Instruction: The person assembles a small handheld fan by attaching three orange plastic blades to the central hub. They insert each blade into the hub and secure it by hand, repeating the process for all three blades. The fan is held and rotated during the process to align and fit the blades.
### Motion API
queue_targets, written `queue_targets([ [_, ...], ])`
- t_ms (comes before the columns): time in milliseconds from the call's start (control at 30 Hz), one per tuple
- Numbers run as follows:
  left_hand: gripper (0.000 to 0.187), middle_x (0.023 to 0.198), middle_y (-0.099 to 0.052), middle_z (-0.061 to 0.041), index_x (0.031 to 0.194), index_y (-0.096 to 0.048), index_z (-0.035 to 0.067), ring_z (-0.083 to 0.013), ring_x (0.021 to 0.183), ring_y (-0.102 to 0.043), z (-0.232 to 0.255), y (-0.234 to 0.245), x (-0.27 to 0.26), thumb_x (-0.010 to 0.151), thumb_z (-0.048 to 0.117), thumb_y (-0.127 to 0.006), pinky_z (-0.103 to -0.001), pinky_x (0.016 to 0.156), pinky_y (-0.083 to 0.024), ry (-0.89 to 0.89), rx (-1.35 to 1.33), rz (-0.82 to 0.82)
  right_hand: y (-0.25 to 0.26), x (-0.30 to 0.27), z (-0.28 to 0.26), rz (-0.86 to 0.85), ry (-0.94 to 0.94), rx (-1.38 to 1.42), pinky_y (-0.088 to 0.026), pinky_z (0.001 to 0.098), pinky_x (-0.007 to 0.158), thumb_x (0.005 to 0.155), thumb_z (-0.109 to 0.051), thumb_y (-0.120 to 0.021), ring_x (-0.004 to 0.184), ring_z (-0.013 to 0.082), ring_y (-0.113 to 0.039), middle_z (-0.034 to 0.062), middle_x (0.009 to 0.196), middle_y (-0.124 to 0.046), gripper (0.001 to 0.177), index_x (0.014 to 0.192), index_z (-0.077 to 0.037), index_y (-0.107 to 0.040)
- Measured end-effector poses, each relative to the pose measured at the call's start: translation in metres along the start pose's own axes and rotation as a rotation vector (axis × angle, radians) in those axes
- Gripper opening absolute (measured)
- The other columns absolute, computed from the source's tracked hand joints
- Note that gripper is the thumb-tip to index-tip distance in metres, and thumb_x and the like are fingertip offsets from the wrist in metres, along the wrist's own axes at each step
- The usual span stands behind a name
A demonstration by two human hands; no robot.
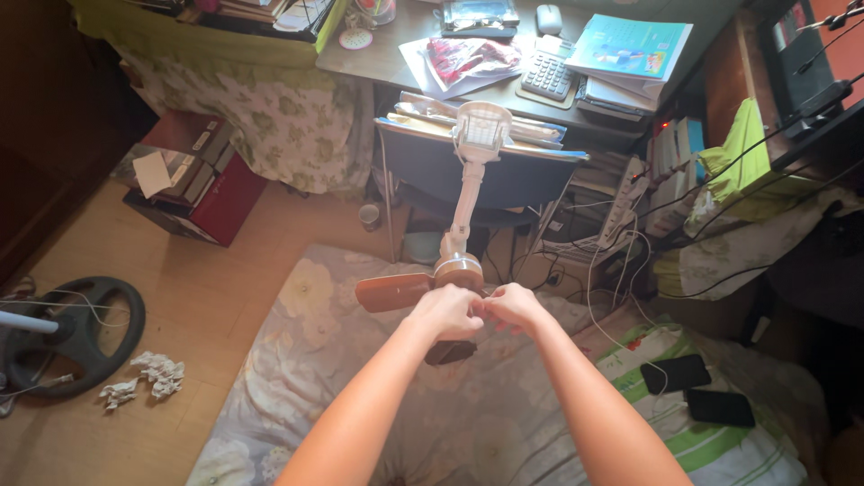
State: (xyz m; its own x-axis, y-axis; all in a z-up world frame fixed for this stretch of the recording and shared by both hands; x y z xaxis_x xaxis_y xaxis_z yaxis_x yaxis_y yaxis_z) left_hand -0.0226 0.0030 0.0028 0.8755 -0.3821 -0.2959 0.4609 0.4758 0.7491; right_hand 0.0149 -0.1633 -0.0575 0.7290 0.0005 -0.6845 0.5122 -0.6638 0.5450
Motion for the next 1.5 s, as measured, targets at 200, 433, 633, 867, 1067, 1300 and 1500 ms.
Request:
queue_targets([
  [200,0.016,0.096,-0.072,-0.007,0.092,-0.076,0.016,-0.0277,0.101,-0.069,0.028,0.046,0.006,0.082,0.027,-0.071,-0.044,0.087,-0.054,-0.245,0.155,0.391,0.026,-0.001,0.001,0.12,0.066,0.079,-0.057,0.038,0.066,0.079,-0.037,-0.076,0.076,0.0166,-0.075,0.0034,0.092,-0.079,0.035,0.104,-0.012,-0.076],
  [433,0.053,0.129,-0.057,-0.01,0.13,-0.062,0.019,-0.0297,0.128,-0.049,0.018,0.042,0.029,0.078,0.022,-0.077,-0.047,0.096,-0.043,-0.182,0.323,0.44,0.031,0.007,0.009,0.285,0.295,0.016,-0.058,0.0337,0.083,0.076,-0.031,-0.079,0.093,0.0189,-0.074,0.0075,0.102,-0.077,0.038,0.11,-0.013,-0.077],
  [633,0.073,0.129,-0.057,-0.007,0.148,-0.046,0.023,-0.0282,0.127,-0.049,0.008,0.032,0.03,0.082,0.023,-0.077,-0.049,0.096,-0.042,-0.079,0.264,0.351,0.026,-0.013,-0.005,0.348,0.396,-0.077,-0.05,0.0432,0.098,0.073,-0.02,-0.077,0.116,0.0244,-0.064,0.0078,0.12,-0.067,0.05,0.123,-0.019,-0.068],
  [867,0.072,0.135,-0.052,-0.009,0.152,-0.043,0.022,-0.03,0.128,-0.05,0.0,0.04,0.023,0.087,0.016,-0.073,-0.044,0.1,-0.048,-0.028,0.17,0.283,0.027,-0.025,-0.026,0.275,0.331,-0.272,-0.035,0.05,0.106,0.076,-0.016,-0.071,0.131,0.0208,-0.054,0.0017,0.132,-0.061,0.061,0.135,-0.027,-0.059],
  [1067,0.07,0.14,-0.049,-0.011,0.15,-0.044,0.021,-0.0323,0.13,-0.049,-0.01,0.046,0.018,0.087,0.009,-0.071,-0.042,0.107,-0.045,0.022,-0.033,0.264,0.028,-0.024,-0.04,0.251,0.438,-0.51,-0.028,0.0447,0.111,0.079,-0.029,-0.076,0.129,0.0218,-0.053,0.0038,0.134,-0.061,0.059,0.135,-0.023,-0.06],
  [1300,0.066,0.135,-0.047,-0.013,0.148,-0.047,0.02,-0.0318,0.128,-0.05,-0.027,0.039,0.02,0.087,0.004,-0.069,-0.039,0.109,-0.045,0.028,-0.16,0.239,0.028,-0.029,-0.057,0.292,0.567,-0.674,-0.032,0.0457,0.105,0.074,-0.051,-0.082,0.108,0.0255,-0.065,0.0081,0.112,-0.072,0.059,0.118,-0.013,-0.069],
  [1500,0.066,0.132,-0.044,-0.014,0.149,-0.047,0.02,-0.0324,0.126,-0.053,-0.032,0.034,0.016,0.087,0.001,-0.061,-0.039,0.105,-0.047,0.0,-0.227,0.248,0.028,-0.032,-0.072,0.294,0.543,-0.829,-0.033,0.0469,0.103,0.084,-0.051,-0.074,0.1,0.0237,-0.07,0.0061,0.095,-0.076,0.04,0.101,-0.014,-0.07],
])
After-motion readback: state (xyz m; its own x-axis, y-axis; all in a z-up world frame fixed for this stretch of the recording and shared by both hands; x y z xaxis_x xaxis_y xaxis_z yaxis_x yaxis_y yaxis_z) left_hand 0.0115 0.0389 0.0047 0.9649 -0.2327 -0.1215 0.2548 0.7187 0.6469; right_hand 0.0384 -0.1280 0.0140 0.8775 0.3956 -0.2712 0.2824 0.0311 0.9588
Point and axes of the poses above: each hand's wrist, its own x-axis towards the middle knuckle, its own y-axis out of the back of the hand, z = x × y, the point moved 4 cm from there along x, towards the middle knuckle
